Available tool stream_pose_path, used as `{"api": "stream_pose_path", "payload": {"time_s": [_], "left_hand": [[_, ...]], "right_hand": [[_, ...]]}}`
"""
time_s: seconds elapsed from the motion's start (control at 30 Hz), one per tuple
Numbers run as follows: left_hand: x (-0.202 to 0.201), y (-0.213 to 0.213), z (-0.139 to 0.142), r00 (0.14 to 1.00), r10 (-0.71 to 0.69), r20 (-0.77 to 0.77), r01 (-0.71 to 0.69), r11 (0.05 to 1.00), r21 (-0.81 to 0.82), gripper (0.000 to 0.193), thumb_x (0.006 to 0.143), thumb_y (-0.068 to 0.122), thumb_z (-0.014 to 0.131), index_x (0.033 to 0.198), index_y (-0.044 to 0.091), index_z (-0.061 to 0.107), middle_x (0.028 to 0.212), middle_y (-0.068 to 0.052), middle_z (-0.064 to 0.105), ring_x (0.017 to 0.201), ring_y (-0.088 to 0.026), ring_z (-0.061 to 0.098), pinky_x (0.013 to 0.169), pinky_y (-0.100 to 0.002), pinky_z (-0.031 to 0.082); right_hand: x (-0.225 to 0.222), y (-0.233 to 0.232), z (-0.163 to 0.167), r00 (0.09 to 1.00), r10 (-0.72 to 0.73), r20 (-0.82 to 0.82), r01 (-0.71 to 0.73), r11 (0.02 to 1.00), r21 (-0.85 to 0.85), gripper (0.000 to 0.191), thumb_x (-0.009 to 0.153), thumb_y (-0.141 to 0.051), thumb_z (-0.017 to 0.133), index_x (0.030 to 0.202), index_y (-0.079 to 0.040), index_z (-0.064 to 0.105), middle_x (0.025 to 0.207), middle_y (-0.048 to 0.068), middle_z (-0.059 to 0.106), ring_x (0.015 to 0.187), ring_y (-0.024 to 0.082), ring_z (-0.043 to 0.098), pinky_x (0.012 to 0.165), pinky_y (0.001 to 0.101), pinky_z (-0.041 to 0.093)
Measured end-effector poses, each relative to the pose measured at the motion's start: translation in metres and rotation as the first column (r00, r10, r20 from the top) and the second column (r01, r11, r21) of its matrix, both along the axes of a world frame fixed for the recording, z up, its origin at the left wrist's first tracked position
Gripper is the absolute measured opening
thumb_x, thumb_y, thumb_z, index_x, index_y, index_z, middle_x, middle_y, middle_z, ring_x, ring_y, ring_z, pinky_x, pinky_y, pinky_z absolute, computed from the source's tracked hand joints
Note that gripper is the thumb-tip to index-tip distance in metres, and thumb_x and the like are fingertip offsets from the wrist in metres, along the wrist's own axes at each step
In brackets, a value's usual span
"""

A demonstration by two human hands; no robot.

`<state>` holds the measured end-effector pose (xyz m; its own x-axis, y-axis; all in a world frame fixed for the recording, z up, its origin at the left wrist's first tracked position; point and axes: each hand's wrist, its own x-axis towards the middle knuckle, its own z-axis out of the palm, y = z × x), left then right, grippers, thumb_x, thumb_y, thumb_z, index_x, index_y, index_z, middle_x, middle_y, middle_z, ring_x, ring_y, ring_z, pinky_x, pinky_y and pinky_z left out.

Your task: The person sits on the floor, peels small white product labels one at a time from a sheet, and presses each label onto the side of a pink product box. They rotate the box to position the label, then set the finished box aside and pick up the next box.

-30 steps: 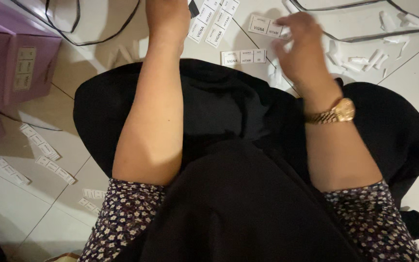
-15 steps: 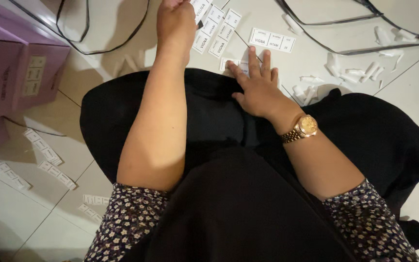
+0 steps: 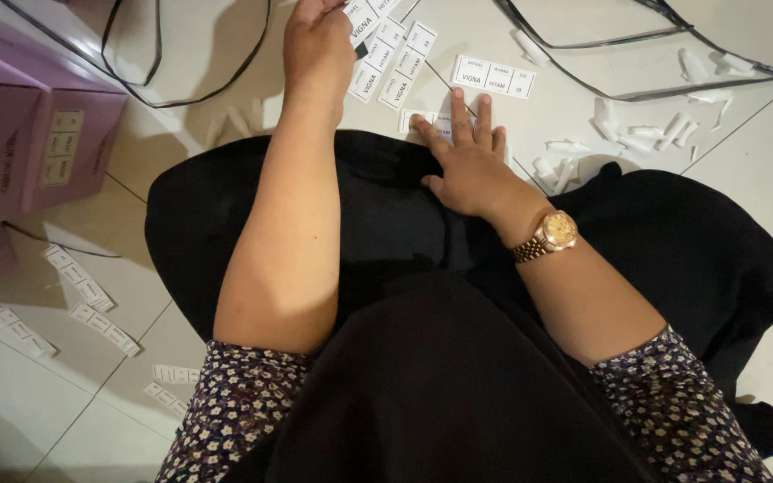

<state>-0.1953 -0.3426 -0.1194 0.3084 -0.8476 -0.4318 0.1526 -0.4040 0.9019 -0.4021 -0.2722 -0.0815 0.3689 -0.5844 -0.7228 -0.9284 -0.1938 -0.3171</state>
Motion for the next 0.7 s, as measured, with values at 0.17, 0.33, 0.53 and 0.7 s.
{"api": "stream_pose_path", "payload": {"time_s": [0.17, 0.33, 0.53, 0.7], "left_hand": [[-0.0016, -0.0011, 0.0000, 1.000, 0.017, -0.003, -0.017, 1.000, 0.003, 0.032, 0.091, 0.005, 0.047, 0.113, 0.003, 0.070, 0.101, -0.008, 0.079, 0.084, -0.015, 0.071, 0.077, -0.030, 0.057], [-0.0026, 0.0010, 0.0028, 0.998, -0.034, 0.052, 0.036, 0.999, -0.038, 0.032, 0.094, 0.007, 0.045, 0.115, 0.003, 0.068, 0.107, -0.009, 0.079, 0.096, -0.017, 0.075, 0.087, -0.031, 0.057], [-0.0032, 0.0018, 0.0043, 0.996, -0.040, 0.081, 0.041, 0.999, -0.018, 0.031, 0.095, 0.008, 0.046, 0.116, 0.003, 0.068, 0.109, -0.010, 0.078, 0.098, -0.018, 0.075, 0.089, -0.031, 0.058], [-0.0037, 0.0015, -0.0013, 0.997, -0.034, 0.073, 0.038, 0.998, -0.051, 0.031, 0.092, 0.004, 0.049, 0.117, 0.000, 0.067, 0.109, -0.011, 0.078, 0.098, -0.019, 0.074, 0.088, -0.031, 0.058]], "right_hand": [[0.0012, -0.0010, 0.0024, 1.000, 0.002, -0.014, -0.002, 1.000, 0.011, 0.085, 0.095, -0.039, 0.064, 0.163, -0.038, 0.013, 0.168, 0.019, -0.019, 0.149, 0.047, -0.025, 0.122, 0.0647, 0.005], [0.0024, -0.0015, 0.0015, 1.000, -0.013, -0.012, 0.014, 0.999, 0.032, 0.085, 0.095, -0.039, 0.063, 0.163, -0.039, 0.012, 0.167, 0.017, -0.020, 0.148, 0.046, -0.028, 0.122, 0.0644, 0.003], [0.0021, 0.0001, -0.0021, 1.000, -0.009, -0.004, 0.009, 1.000, 0.009, 0.086, 0.095, -0.039, 0.064, 0.163, -0.038, 0.012, 0.167, 0.020, -0.020, 0.148, 0.047, -0.028, 0.121, 0.0659, 0.003], [0.0021, 0.0020, -0.0037, 1.000, -0.007, 0.002, 0.007, 1.000, -0.011, 0.086, 0.094, -0.039, 0.065, 0.163, -0.038, 0.013, 0.168, 0.020, -0.019, 0.148, 0.048, -0.027, 0.121, 0.0672, 0.004]]}}
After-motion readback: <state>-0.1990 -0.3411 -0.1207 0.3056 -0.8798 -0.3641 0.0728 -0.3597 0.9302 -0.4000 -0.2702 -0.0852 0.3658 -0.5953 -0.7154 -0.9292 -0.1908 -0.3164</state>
